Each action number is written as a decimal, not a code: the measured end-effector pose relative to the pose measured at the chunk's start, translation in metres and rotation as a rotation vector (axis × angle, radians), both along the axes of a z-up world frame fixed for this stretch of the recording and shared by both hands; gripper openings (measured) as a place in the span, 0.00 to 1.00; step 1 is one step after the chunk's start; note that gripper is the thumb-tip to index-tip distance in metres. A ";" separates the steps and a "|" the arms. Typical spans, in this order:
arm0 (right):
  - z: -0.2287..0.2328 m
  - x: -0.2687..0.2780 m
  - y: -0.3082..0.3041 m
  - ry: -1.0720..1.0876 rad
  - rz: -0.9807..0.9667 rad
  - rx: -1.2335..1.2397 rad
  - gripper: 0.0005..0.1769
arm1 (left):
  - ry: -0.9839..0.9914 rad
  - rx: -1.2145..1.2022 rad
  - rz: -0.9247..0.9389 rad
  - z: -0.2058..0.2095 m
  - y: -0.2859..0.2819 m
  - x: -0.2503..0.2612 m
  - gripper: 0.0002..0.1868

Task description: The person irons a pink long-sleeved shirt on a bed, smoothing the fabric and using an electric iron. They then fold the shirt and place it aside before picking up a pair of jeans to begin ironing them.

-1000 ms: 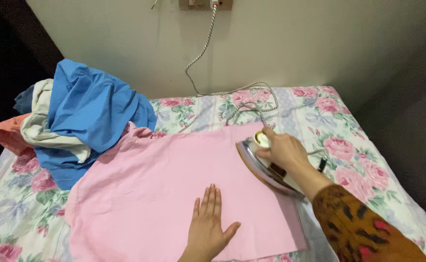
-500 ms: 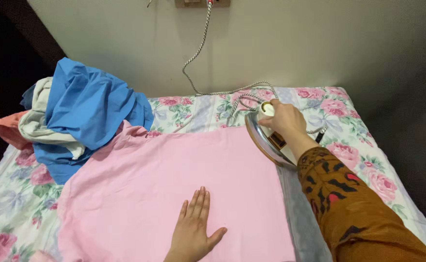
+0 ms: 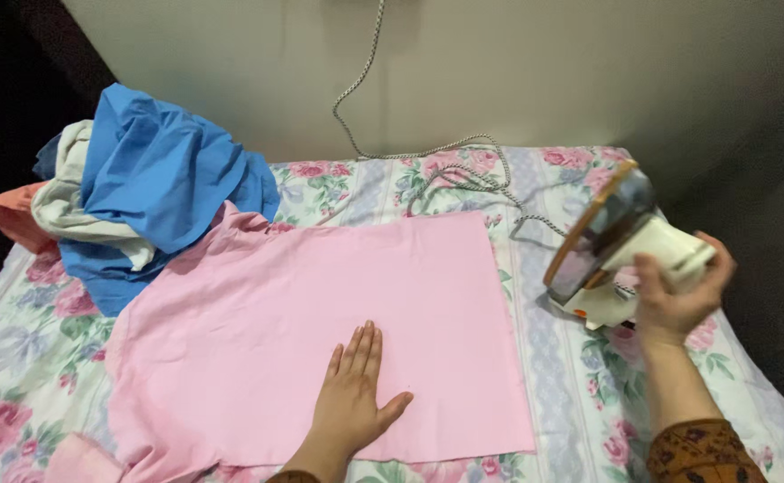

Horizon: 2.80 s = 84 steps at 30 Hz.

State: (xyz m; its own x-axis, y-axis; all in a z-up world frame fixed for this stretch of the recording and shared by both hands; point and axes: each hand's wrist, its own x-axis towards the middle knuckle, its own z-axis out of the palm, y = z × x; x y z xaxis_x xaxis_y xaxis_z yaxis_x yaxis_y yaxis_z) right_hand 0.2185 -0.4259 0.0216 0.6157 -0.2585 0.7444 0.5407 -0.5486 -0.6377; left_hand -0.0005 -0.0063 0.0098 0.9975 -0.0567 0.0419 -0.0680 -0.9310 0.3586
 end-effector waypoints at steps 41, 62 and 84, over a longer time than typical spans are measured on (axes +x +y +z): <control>-0.053 -0.082 0.126 0.818 0.082 -0.464 0.20 | -0.072 0.378 -0.150 0.001 0.211 -0.112 0.24; 0.022 -0.042 0.177 0.643 0.014 -1.038 0.18 | -0.301 -0.148 0.429 0.016 0.200 -0.002 0.19; -0.044 0.029 0.247 0.720 0.058 -0.831 0.20 | 0.054 -0.115 0.556 -0.058 0.308 0.194 0.29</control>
State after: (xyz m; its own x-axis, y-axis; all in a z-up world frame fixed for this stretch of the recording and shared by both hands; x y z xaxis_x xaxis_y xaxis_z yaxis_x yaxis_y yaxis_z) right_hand 0.2478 -0.1790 -0.0229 0.9705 0.1999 0.1349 0.2292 -0.9385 -0.2580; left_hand 0.1940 0.3019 -0.0487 0.8767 0.4797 -0.0355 0.4427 -0.7759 0.4495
